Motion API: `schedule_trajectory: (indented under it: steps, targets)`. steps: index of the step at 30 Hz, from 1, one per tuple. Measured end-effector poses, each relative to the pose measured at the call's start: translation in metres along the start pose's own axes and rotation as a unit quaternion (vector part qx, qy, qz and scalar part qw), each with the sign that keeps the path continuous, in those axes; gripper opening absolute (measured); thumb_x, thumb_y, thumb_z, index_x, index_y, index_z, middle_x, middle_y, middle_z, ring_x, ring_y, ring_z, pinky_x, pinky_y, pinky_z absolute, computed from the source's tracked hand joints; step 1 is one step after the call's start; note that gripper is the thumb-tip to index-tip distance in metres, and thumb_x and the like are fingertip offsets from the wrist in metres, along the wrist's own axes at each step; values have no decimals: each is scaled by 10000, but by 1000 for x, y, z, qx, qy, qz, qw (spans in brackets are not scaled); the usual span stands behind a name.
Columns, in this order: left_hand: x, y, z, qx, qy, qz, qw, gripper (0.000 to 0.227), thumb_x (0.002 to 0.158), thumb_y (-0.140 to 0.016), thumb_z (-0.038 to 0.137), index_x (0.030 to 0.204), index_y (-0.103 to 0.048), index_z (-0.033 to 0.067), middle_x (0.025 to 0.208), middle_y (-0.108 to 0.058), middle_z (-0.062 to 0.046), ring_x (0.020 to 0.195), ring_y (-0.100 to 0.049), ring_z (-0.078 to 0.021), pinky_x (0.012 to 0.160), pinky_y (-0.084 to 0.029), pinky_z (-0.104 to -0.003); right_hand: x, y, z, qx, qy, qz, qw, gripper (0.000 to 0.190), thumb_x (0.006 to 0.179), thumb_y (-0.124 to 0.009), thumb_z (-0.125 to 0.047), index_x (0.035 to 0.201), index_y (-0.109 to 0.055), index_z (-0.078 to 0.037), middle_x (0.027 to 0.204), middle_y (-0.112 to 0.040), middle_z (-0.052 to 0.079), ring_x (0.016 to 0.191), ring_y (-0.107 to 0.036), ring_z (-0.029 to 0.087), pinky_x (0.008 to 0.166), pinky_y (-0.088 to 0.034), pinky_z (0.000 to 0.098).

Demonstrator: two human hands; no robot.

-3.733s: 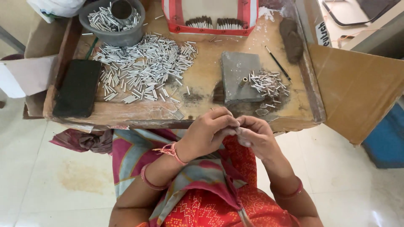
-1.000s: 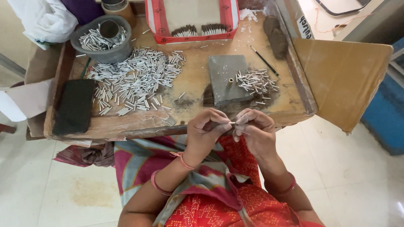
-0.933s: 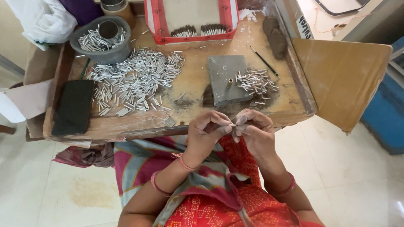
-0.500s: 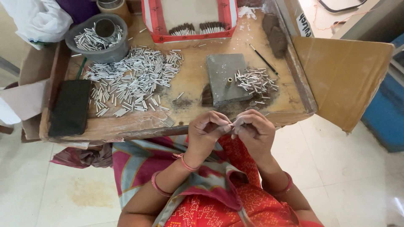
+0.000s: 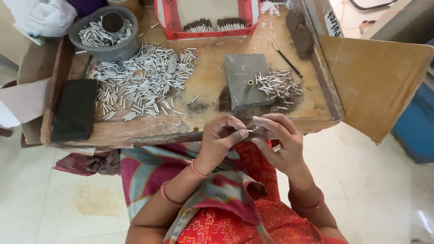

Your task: The person sits at a workbench and picks up small metal cylindrical pieces one at a time, works on each piece with both hands, and places it on a stone block on the bench. The pieces are drawn from a large pile and a metal container on the bench.

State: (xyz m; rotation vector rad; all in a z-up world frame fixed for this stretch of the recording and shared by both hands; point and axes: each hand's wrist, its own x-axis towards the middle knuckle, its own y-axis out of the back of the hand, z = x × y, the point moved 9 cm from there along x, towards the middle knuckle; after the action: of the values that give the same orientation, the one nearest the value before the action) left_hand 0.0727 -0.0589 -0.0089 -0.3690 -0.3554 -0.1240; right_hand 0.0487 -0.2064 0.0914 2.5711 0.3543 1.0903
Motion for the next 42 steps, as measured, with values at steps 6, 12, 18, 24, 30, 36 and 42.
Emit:
schedule_trajectory:
  steps: [6,12,18,24,30,36,42]
  targets:
    - [-2,-13,2,-18,36,-39,998,68,940,-742,14,920,-677,16,914,-698,-22,850,-641,-81,786,-534,-250,-20,7,8,-97,56,44,993,240,850,-763,75,1062,-762,-38,955,-678,86,824,-677,140,664,-549,270]
    - [-6,-12,-6,-24,75,-33,996,161,1014,-711,115,890,-677,19,827,-686,-9,755,-641,-61,693,-531,-226,-14,9,2,-71,40,35,996,210,826,-774,71,1014,-728,-11,992,-693,92,890,-699,176,701,-567,277]
    - [-6,-22,14,64,39,-59,996,163,1000,-726,93,877,-666,4,797,-662,-6,718,-580,-39,649,-482,-214,-16,10,0,-75,49,45,995,164,830,-784,78,942,-726,-27,979,-709,82,961,-709,211,756,-610,284]
    - [-2,-29,39,84,-62,-23,994,114,952,-737,19,924,-627,7,919,-654,-6,871,-599,-50,798,-507,-226,-11,9,1,-74,75,53,993,174,843,-774,67,992,-724,-9,991,-723,82,983,-702,232,962,-596,392]
    - [12,-21,16,33,-34,17,999,114,964,-724,26,902,-629,15,880,-650,7,833,-588,-58,769,-495,-229,-12,-1,14,-84,55,121,988,159,880,-762,78,1013,-713,7,1000,-719,105,983,-703,244,936,-588,374]
    - [53,7,34,282,0,49,958,125,925,-758,90,896,-654,27,778,-628,-65,715,-585,-143,668,-474,-287,7,4,65,-187,110,132,967,112,937,-730,16,1029,-687,-31,1034,-723,99,993,-685,251,917,-541,370]
    - [77,37,46,454,-165,81,872,128,802,-726,-1,915,-671,23,939,-658,-150,952,-581,-381,880,-451,-458,29,23,73,-327,83,146,930,147,980,-743,-25,1104,-664,-38,1179,-690,117,1105,-613,293,966,-482,414]
